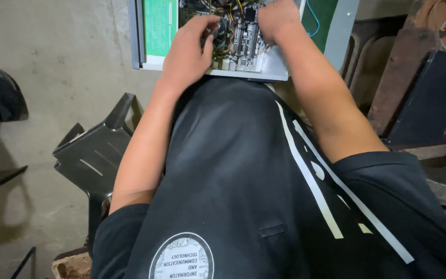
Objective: Organizing and connecting internal power and data cables inside a desktop computer case.
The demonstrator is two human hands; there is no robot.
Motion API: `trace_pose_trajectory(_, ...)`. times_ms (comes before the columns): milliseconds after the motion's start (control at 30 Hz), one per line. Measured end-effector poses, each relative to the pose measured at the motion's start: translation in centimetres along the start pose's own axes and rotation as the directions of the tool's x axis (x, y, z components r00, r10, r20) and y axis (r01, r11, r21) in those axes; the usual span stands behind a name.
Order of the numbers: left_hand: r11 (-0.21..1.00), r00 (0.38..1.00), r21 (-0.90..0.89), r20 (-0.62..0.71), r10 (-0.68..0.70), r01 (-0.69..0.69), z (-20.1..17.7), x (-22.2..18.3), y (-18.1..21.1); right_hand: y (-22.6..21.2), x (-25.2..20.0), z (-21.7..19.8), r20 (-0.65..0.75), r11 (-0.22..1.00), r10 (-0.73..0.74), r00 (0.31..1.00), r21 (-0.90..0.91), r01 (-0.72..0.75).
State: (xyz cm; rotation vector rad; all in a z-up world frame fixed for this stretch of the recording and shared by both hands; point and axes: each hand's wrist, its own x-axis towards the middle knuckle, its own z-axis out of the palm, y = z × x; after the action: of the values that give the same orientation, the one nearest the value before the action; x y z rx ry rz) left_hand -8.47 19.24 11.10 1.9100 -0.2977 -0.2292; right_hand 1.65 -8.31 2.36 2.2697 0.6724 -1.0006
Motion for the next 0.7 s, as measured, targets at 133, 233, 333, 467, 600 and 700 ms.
trace_pose_trajectory(133,1.000,0.999,-0.013,-0.027,0.025,-0.025,0.0,0.1,-0.3,-0.3,-0.2,0.4,-0.026,0.999,0.005,1.000,-0.052,-0.007)
trace_pose_trajectory(233,0.999,0.999,-0.003,-0.033,0.037,-0.037,0.0,0.2,-0.4,-1.1,-0.3,1.7,-0.112,0.993,0.050,0.992,-0.099,-0.062)
trace_pose_trajectory(333,0.999,0.998,0.004,-0.028,0.049,-0.048,0.1,0.0,-0.5,-2.1,-0.9,2.8,-0.181,0.989,0.132,0.975,-0.042,-0.142)
trace_pose_trajectory(467,0.999,0.998,0.010,-0.037,0.051,-0.050,0.0,0.3,-0.6,-2.6,-0.8,2.9,-0.194,0.982,0.181,0.964,-0.026,-0.190)
trace_pose_trajectory(600,0.997,0.995,-0.038,-0.074,0.063,-0.066,-0.2,-0.1,-1.2,-2.1,0.0,3.3,-0.207,0.977,0.188,0.960,-0.065,-0.205)
trace_pose_trajectory(700,0.978,0.964,-0.034,-0.178,0.197,-0.206,-0.4,-0.3,-2.2,-1.7,0.5,3.8,-0.212,0.975,0.174,0.962,-0.101,-0.199)
